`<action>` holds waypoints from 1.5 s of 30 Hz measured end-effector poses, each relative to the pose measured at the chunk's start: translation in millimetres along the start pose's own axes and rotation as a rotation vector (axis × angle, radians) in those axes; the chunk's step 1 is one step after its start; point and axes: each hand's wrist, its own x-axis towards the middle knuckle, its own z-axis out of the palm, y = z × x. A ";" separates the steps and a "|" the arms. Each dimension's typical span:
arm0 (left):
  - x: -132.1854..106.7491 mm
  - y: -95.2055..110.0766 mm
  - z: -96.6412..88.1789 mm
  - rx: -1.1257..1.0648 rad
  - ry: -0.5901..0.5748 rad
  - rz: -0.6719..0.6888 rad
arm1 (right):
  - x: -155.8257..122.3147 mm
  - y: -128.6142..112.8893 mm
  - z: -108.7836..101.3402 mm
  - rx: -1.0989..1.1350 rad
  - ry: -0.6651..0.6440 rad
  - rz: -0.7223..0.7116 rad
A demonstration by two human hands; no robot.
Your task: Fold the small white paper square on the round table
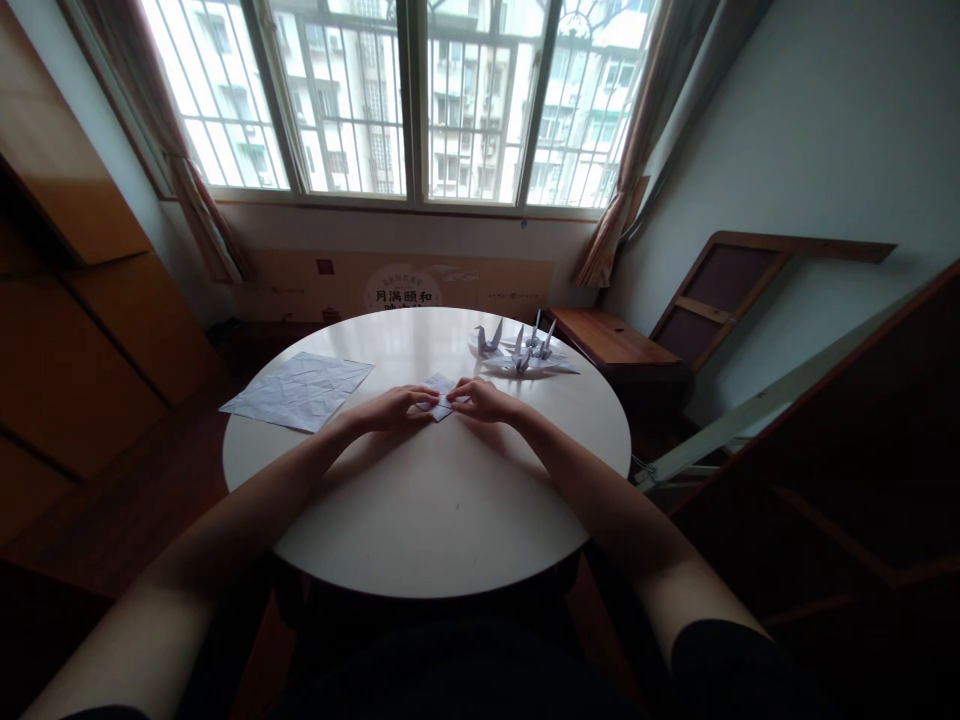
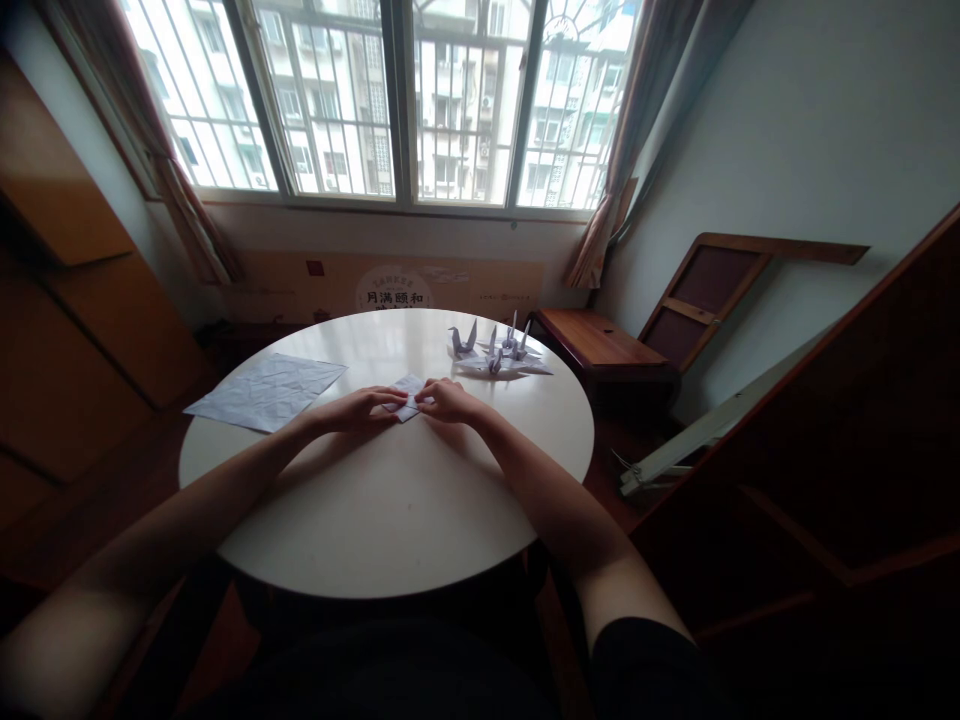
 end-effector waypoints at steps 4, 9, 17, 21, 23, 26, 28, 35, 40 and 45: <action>0.1 0.9 -0.3 -0.012 -0.007 -0.001 | 0.2 0.9 0.7 0.030 0.008 -0.021; 0.3 1.3 -0.5 -0.015 -0.005 -0.004 | 1.1 3.2 2.1 0.080 0.019 -0.061; 0.0 5.6 -2.9 0.007 -0.017 -0.016 | 2.4 7.3 3.0 0.161 0.035 -0.100; 0.4 9.2 -4.7 0.001 -0.018 -0.054 | 2.4 7.5 3.7 0.198 0.037 -0.122; 0.2 9.8 -5.0 -0.003 -0.020 -0.064 | 2.8 8.0 4.8 0.207 0.038 -0.127; -0.5 9.3 -5.1 -0.010 -0.029 -0.063 | 3.7 9.9 7.1 0.208 0.055 -0.117; -0.9 8.6 -5.2 -0.016 -0.036 -0.069 | 4.3 11.2 8.1 0.211 0.065 -0.112; -0.7 7.5 -4.9 -0.023 -0.039 -0.074 | 4.1 10.6 6.3 0.184 0.068 -0.072; -0.8 7.5 -4.9 -0.030 -0.031 -0.080 | 4.1 11.5 7.1 0.181 0.063 -0.054; -1.2 7.6 -5.2 -0.026 -0.031 -0.080 | 4.6 12.7 8.5 0.183 0.069 -0.077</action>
